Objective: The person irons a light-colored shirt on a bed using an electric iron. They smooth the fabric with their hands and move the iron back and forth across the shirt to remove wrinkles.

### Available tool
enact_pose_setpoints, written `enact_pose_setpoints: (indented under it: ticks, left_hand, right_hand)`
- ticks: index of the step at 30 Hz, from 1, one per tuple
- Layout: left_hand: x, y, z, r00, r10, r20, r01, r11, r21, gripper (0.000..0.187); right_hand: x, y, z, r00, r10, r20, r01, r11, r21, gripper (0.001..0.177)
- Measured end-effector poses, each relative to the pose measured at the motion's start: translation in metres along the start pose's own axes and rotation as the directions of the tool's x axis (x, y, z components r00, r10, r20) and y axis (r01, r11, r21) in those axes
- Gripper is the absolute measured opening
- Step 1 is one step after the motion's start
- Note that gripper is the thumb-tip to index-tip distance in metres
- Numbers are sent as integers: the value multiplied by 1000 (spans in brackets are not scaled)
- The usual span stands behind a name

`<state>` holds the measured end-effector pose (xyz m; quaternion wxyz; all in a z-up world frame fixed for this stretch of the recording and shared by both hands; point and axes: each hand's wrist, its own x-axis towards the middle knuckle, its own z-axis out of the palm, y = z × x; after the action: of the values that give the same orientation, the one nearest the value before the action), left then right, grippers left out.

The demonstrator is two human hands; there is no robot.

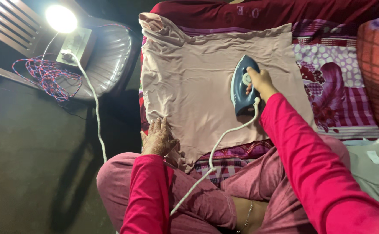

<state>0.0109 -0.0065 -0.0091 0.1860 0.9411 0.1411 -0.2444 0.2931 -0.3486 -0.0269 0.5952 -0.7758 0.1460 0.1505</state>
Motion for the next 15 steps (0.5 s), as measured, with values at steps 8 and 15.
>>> enact_pose_setpoints:
  ticks: [8, 15]
  left_hand:
    - [3, -5, 8, 1000, -18, 3, 18, 999, 36, 111]
    - [2, -11, 14, 1000, -14, -9, 15, 999, 44, 109]
  right_hand:
    - [-81, 44, -9, 998, 15, 54, -18, 998, 64, 51]
    - [-154, 63, -2, 993, 26, -117, 9, 956, 292, 33]
